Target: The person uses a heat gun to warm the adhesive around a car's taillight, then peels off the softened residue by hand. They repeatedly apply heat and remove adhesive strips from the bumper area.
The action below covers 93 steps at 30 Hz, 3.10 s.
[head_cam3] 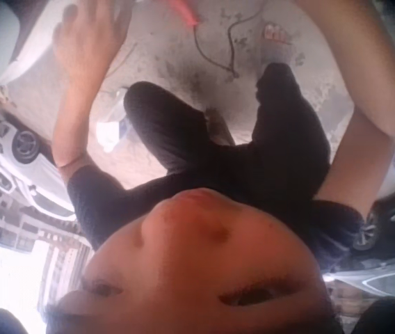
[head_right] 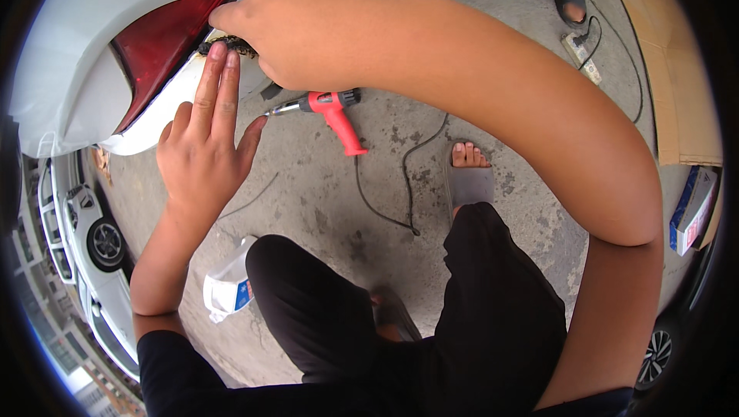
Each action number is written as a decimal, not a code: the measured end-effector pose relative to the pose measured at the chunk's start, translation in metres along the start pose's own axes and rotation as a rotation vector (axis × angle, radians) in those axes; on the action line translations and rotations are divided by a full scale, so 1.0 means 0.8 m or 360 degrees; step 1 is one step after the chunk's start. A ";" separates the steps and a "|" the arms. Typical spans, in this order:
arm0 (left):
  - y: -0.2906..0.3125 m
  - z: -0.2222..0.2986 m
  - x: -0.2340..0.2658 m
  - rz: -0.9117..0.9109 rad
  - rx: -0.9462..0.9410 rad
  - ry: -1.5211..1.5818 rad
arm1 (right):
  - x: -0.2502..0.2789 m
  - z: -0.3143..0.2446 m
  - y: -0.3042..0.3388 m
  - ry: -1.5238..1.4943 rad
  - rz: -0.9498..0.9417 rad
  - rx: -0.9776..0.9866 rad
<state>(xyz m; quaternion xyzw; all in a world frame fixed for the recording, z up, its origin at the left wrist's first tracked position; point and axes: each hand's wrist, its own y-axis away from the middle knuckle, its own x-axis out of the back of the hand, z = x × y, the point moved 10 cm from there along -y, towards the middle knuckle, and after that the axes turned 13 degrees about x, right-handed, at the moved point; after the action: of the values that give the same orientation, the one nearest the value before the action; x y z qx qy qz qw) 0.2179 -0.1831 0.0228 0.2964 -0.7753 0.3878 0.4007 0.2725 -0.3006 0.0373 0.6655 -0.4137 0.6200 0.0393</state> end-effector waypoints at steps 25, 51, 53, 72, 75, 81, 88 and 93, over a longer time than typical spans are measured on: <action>0.028 0.029 0.012 -0.0058 -0.0143 -0.0047 | -0.001 0.007 0.005 -0.0105 0.0008 -0.0007; 0.018 0.006 -0.028 -0.0119 0.0004 -0.0048 | 0.019 0.000 -0.004 -0.0641 -0.0532 0.0052; 0.010 0.006 -0.028 -0.0132 0.0021 -0.0092 | 0.030 -0.010 -0.001 -0.0537 -0.0270 0.0189; 0.013 0.007 -0.019 -0.0076 0.0111 -0.0213 | 0.035 -0.015 -0.001 -0.0599 -0.0214 0.0162; 0.006 -0.003 -0.020 -0.0103 0.0142 -0.0264 | 0.023 -0.006 -0.003 -0.0677 -0.0440 0.0036; 0.001 -0.010 -0.031 -0.0185 0.0191 -0.0493 | 0.034 -0.017 -0.005 -0.0542 -0.0312 0.0117; 0.056 0.067 0.052 -0.0124 -0.0480 0.0476 | 0.007 0.007 -0.009 -0.0616 -0.0644 -0.0253; 0.027 -0.024 0.021 0.0398 0.0419 0.0690 | 0.012 -0.001 -0.010 -0.0686 -0.0529 -0.0089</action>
<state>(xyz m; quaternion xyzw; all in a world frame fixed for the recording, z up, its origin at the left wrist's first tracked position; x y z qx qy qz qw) 0.2003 -0.1580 0.0367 0.1581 -0.6449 0.5859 0.4645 0.2760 -0.2996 0.0496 0.8395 -0.3145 0.4376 0.0698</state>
